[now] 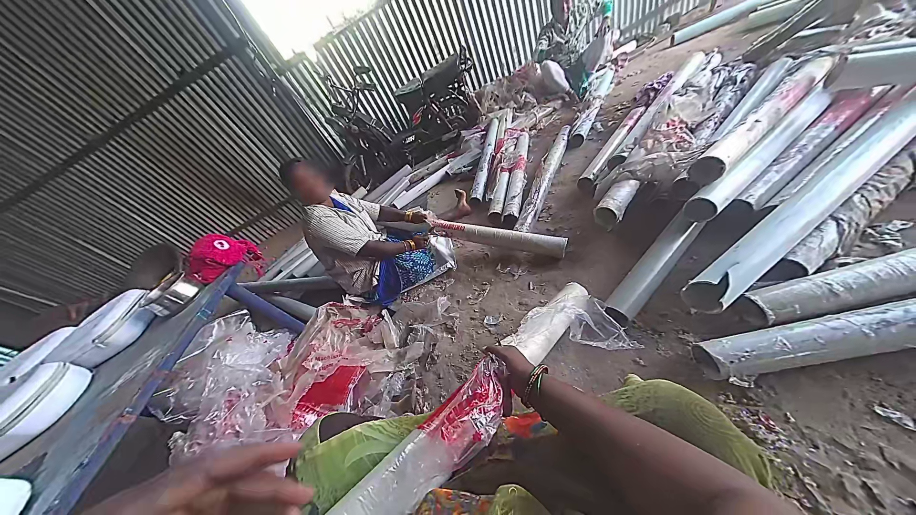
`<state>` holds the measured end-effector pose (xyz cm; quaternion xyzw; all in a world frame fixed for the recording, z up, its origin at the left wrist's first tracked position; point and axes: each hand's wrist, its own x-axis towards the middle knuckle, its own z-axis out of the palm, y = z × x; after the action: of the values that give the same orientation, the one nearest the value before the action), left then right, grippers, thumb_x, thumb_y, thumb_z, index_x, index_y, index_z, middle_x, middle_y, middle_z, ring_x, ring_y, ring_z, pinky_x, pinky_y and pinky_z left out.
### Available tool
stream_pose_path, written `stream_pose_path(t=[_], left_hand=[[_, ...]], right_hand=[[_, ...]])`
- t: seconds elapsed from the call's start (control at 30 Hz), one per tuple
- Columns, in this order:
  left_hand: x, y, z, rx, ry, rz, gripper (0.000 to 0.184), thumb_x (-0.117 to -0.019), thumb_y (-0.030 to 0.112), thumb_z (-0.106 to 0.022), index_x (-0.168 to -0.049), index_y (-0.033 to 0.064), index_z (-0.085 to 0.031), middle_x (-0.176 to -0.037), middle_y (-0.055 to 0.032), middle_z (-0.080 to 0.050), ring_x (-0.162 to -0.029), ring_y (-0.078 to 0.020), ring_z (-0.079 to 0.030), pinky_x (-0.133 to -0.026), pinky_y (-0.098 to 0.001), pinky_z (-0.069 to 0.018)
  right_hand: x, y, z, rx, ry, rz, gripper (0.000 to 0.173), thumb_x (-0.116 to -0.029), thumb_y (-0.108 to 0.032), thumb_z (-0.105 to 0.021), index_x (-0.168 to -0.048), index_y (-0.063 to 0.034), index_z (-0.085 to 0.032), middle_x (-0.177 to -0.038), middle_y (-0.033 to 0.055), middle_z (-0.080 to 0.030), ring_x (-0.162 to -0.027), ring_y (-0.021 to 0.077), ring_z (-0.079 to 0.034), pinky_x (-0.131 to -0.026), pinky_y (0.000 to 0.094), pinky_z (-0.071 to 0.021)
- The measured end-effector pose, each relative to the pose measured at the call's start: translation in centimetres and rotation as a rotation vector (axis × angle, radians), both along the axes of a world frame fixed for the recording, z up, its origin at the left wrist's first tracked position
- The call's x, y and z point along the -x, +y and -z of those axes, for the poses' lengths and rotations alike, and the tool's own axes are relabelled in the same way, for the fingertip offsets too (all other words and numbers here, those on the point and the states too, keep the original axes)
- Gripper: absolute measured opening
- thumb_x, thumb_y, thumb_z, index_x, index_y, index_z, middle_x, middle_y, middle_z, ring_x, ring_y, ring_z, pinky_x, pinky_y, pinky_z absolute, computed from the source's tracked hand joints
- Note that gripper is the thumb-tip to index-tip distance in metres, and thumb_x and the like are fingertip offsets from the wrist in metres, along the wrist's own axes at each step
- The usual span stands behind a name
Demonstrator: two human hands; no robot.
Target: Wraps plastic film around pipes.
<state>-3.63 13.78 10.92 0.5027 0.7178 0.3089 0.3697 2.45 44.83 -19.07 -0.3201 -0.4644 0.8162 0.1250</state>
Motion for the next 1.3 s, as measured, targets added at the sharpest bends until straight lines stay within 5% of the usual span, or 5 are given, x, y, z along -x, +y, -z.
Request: stream_pose_path(t=[0.23, 0.47, 0.67, 0.9, 1.3], left_hand=[[8.8, 16.3, 12.7, 0.370, 0.235, -0.168, 0.051, -0.1110, 0.038, -0.036, -0.148, 0.0050, -0.047, -0.141, -0.0174, -0.058, -0.124, -0.0313, -0.061, -0.101, -0.0490, -0.0485], [13.9, 24.8, 27.5, 0.739, 0.404, 0.032, 0.064, -0.1122, 0.044, -0.025, -0.142, -0.0081, -0.049, -0.140, -0.0343, -0.052, -0.132, -0.0461, -0.051, -0.112, -0.0591, -0.0344], [10.3, 25.6, 26.3, 0.703, 0.099, 0.009, 0.060, -0.1137, 0.034, -0.021, -0.144, -0.0123, -0.044, -0.149, -0.0324, -0.045, -0.142, -0.0402, -0.042, -0.118, -0.0515, -0.0280], [14.9, 24.0, 33.2, 0.629, -0.502, -0.244, 0.047, -0.1093, 0.043, -0.040, -0.125, 0.0024, -0.057, -0.107, -0.0079, -0.061, -0.092, -0.0127, -0.059, -0.087, -0.0329, -0.0485], [18.5, 19.9, 33.7, 0.522, -0.773, -0.245, 0.042, -0.1106, 0.043, -0.034, -0.120, 0.0093, -0.058, -0.096, -0.0003, -0.063, -0.085, -0.0073, -0.062, -0.081, -0.0283, -0.0521]], right_hand=[[0.0, -0.3, -0.8, 0.012, -0.034, -0.030, 0.030, -0.1080, -0.022, -0.049, -0.117, 0.0056, -0.058, -0.104, 0.0150, -0.056, -0.091, 0.0201, -0.054, -0.081, 0.0385, -0.0470], [0.8, -1.5, -2.5, -0.037, -0.064, -0.143, 0.027, -0.1066, -0.022, -0.052, -0.108, 0.0040, -0.060, -0.096, 0.0111, -0.056, -0.086, 0.0173, -0.054, -0.079, 0.0373, -0.0463], [2.4, -1.9, -3.3, -0.128, -0.082, -0.224, 0.019, -0.1044, -0.016, -0.055, -0.090, -0.0038, -0.059, -0.075, -0.0006, -0.051, -0.069, 0.0080, -0.050, -0.069, 0.0280, -0.0435], [4.4, -2.5, -3.1, -0.127, -0.140, -0.182, 0.022, -0.1033, -0.009, -0.053, -0.082, -0.0078, -0.057, -0.065, -0.0055, -0.052, -0.058, 0.0015, -0.052, -0.060, 0.0200, -0.0454], [7.5, -3.5, -3.8, -0.307, -0.228, -0.441, 0.024, -0.1022, -0.015, -0.054, -0.079, -0.0128, -0.057, -0.060, -0.0092, -0.049, -0.053, 0.0007, -0.047, -0.056, 0.0214, -0.0412]])
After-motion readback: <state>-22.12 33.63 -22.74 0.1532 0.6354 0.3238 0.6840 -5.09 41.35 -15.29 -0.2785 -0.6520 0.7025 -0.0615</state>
